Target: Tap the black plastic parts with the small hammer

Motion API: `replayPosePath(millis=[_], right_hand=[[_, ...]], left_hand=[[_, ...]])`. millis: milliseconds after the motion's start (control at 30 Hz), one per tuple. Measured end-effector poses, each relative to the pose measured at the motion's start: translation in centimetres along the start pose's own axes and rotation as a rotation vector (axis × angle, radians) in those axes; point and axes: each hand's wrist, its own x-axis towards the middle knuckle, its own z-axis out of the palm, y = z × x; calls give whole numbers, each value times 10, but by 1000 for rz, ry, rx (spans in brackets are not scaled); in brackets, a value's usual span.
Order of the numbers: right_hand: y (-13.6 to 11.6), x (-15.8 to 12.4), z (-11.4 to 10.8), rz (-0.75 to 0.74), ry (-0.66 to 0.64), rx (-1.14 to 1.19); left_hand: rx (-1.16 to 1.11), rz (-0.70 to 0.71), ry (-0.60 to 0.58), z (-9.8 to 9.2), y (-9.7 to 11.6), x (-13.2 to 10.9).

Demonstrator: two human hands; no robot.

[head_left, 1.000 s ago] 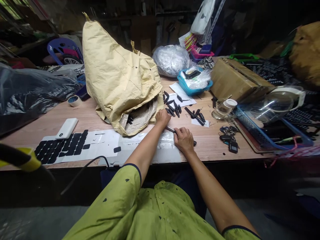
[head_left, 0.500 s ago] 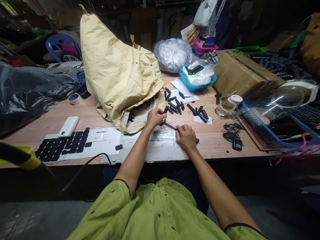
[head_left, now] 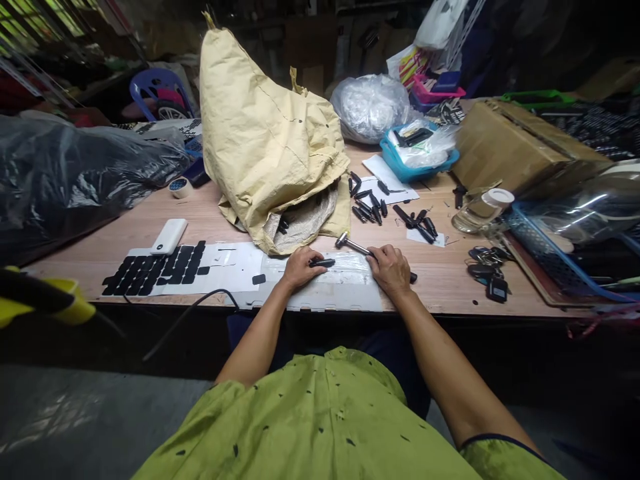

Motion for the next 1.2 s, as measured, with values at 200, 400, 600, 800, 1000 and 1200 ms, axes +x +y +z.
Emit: replayPosePath(millis=[200,400,600,800,1000,1200], right_hand=[[-16,-15,-13,99,53,191],[-54,-52,-23,38,60,474],[-69,-67,-30,-2,43,488],[-71,-71,-32,-10,34,392],[-68,-68,-40,6,104,421],[-61,-74,-39,16,41,414]], left_hand=[[-4,-2,-16,4,-3,3],[-25,-22,-13,7,-3,5],[-23,0,-6,10,-4,5],[-4,10,9,14,-7,6],[3,16,15,15,-8,6],[10,-10,16,13,-7,5]])
